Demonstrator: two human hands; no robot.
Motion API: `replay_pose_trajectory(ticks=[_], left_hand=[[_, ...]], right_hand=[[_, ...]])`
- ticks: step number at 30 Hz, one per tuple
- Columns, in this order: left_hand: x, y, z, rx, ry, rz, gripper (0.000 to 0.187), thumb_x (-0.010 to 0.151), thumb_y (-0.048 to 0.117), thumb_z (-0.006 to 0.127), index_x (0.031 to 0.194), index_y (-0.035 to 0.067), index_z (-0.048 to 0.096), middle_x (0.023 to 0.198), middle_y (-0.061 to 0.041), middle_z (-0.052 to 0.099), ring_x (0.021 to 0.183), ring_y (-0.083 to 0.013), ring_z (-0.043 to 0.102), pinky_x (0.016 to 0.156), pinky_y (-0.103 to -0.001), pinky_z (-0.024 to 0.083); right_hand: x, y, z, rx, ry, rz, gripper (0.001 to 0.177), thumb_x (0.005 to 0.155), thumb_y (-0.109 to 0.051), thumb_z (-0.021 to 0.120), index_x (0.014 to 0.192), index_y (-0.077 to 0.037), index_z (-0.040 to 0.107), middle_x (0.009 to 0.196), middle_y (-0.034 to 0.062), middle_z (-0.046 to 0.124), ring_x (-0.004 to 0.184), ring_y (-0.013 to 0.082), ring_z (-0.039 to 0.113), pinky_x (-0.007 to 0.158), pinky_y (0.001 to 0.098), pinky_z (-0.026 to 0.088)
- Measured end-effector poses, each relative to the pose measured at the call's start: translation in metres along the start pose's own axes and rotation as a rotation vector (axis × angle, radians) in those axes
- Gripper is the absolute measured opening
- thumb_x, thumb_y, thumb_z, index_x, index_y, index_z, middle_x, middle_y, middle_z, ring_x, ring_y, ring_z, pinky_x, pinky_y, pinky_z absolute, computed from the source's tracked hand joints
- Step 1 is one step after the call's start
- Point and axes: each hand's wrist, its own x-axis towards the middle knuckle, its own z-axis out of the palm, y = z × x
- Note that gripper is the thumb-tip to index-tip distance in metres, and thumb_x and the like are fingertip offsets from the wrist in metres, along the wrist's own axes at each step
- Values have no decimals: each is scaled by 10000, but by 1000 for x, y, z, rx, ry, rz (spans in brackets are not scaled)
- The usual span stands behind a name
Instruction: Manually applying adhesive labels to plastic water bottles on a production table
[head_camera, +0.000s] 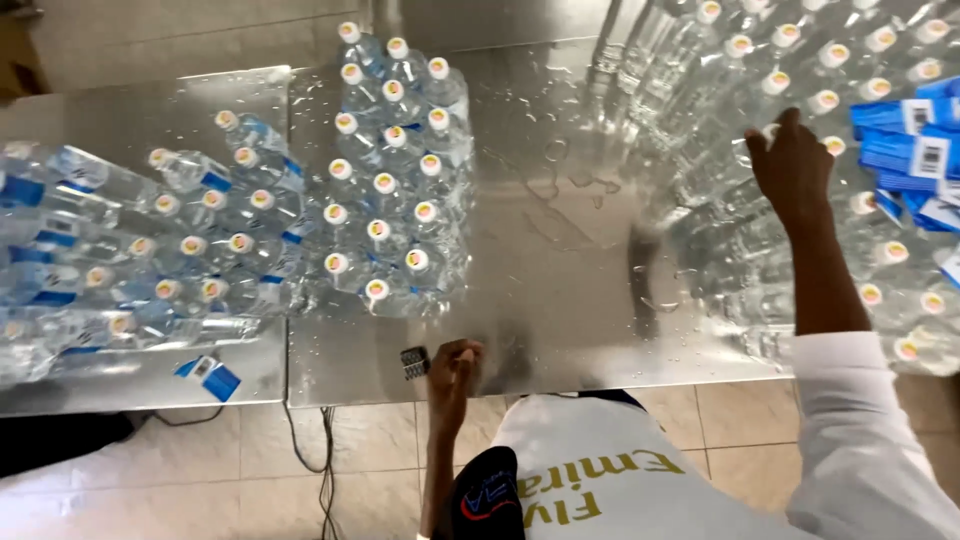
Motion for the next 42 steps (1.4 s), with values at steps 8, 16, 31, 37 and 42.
replay_pose_trajectory(ticks=[8, 16, 31, 37, 42], left_hand=[[-21, 7, 38, 5, -103, -117, 312, 1097, 352, 592, 1190, 96, 744, 1147, -70, 792, 1054, -219, 775, 916, -346, 614], [-26, 37, 98, 103, -310, -317, 593, 1053, 332, 563, 1592, 109, 456, 1320, -130, 759, 1199, -305, 760, 997, -420, 583], [-36, 19, 191, -556, -45, 16, 627, 1118, 299, 535, 1644, 33, 324, 1388, -278, 675, 1164, -392, 755, 896, -493, 660], [-28, 22, 133, -856, 155, 128, 482, 1174, 385, 435, 1581, 129, 448, 1411, -123, 687, 1221, -292, 728, 973, -436, 629], [-66, 11, 137, -916, 201, 137, 415, 1161, 351, 472, 1504, 120, 503, 1392, -129, 693, 1221, -314, 719, 959, -451, 642]], right_hand=[[-67, -33, -15, 172, -95, -149, 421, 1250, -322, 764, 1290, 71, 615, 1005, 260, 791, 782, 434, 735, 634, 542, 544], [-123, -125, -87, 276, -603, -139, 584, 1105, -461, 679, 1422, 29, 640, 1248, 264, 793, 1016, 472, 766, 761, 562, 596], [-83, 121, -69, -263, 240, -506, 348, 1138, -447, 629, 1400, -239, 727, 1367, 32, 737, 1371, 289, 699, 1004, 435, 630], [-45, 155, -55, -278, 370, -655, 549, 1168, -476, 715, 1560, -92, 713, 1489, 153, 762, 1471, 337, 670, 1158, 471, 564], [-29, 187, -1, -376, 437, -709, 574, 1202, -672, 621, 1399, -154, 774, 1359, 55, 797, 1362, 246, 763, 1126, 398, 605]])
